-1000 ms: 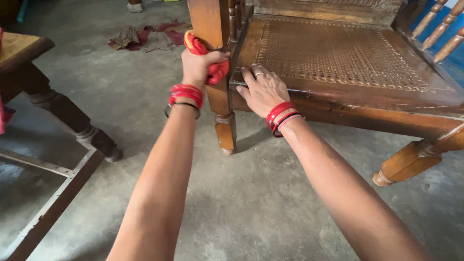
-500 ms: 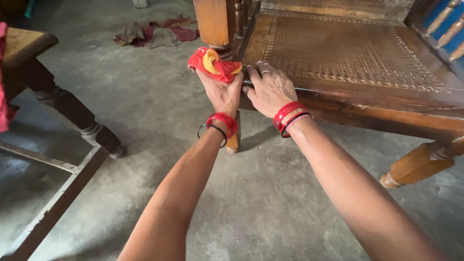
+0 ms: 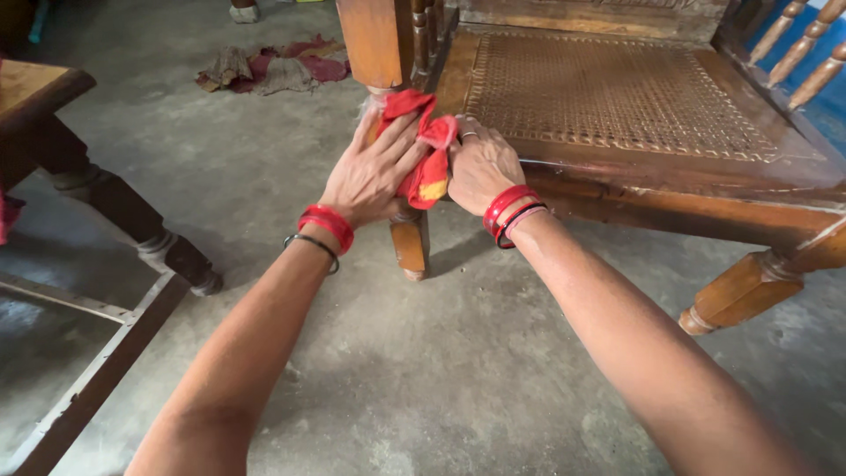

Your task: The person wipes a wooden chair with a red cloth, cleaning the armrests, seat, and legs. They move around the chair to reach different parts, using both hands to hold the cloth and wipe the surfaces.

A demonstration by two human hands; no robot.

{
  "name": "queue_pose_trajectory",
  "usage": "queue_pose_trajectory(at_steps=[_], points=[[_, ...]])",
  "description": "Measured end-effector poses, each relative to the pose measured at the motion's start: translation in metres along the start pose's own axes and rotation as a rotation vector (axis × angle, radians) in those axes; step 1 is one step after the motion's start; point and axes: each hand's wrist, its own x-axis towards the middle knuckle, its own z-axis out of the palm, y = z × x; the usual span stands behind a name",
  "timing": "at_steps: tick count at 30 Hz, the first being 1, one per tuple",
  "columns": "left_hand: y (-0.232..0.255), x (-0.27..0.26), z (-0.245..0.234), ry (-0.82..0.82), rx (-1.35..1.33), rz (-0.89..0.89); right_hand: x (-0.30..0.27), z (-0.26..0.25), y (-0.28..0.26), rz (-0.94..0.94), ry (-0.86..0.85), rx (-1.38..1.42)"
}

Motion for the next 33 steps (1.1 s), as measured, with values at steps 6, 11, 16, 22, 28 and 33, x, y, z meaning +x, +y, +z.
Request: queue_pose_trajectory(at_steps=[6, 11, 16, 22, 28, 33], points=[[0.008, 0.070, -0.010, -0.365, 0.022, -0.016, -0.002, -0.007, -0.003, 0.108, 0.004, 0.178], [0.006, 0.038, 0.000, -0.114, -0.023, 0.060, -0.006, -0.013, -0.001, -0.062, 0.076, 0.044], [-0.004, -0.056, 0.007, -0.012, -0.157, 0.034, -0.015, -0.016, 0.005, -0.106, 0.030, 0.051], [0.019, -0.050, 0.023, 0.340, -0.866, -1.025, -0.010, -0.020, -0.002, -0.058, 0.005, 0.023], [0.045, 0.039, 0.077, 0.848, -0.952, -1.296, -0.013, -0.013, 0.001, -0.098, 0.068, -0.012], [0.087, 0.007, 0.106, 0.882, -1.036, -1.527, -0.013, -0.002, 0.002, -0.085, 0.110, -0.005]])
